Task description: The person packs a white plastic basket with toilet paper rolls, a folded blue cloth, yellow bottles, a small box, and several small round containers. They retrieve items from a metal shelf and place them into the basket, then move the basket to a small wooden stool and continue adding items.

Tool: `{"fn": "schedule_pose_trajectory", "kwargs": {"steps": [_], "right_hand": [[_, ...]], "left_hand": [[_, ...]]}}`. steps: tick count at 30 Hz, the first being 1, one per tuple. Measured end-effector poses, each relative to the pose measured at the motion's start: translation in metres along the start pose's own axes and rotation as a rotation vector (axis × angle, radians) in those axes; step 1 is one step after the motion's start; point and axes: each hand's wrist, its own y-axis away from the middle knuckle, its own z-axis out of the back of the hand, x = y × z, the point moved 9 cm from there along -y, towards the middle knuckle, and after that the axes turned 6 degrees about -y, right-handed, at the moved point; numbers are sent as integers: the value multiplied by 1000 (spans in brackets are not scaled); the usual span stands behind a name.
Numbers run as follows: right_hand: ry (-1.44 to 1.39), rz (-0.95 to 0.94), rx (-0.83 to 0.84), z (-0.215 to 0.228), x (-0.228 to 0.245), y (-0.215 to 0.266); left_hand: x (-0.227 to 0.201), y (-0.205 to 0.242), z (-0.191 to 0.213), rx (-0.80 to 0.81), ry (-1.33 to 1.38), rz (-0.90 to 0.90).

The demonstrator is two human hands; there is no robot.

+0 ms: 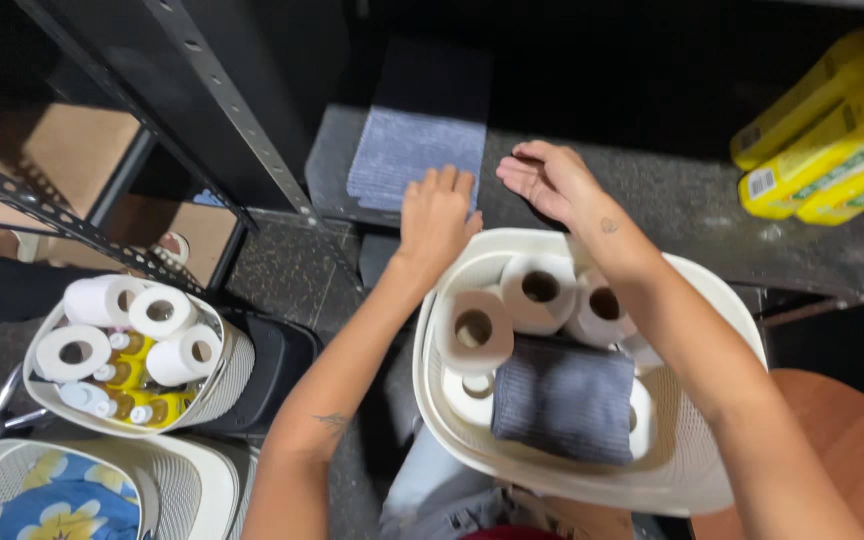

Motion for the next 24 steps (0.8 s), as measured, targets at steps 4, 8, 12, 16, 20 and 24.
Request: {"fn": "schedule_pose_trajectory", "kwargs": {"steps": [4, 8, 12, 16, 20, 24], "right_hand": [[-132, -85, 18, -17, -5, -32], [-182, -136, 21, -30, -15, -61], [-401, -135, 9, -52, -20, -92], [-511, -148, -40, -69, -32, -106], [-449, -131, -60, -72, -44, -109], [-407, -67, -137, -50, -41, -101]], "left_hand": [[2, -8, -9, -74, -120, -4], [21, 1, -5, -37, -53, 29], [45, 29, 56, -261, 60, 145], [58, 77, 90, -475, 118, 275], [93, 140, 52, -592, 629, 845], [74, 156, -28, -626, 2274, 1487]]}}
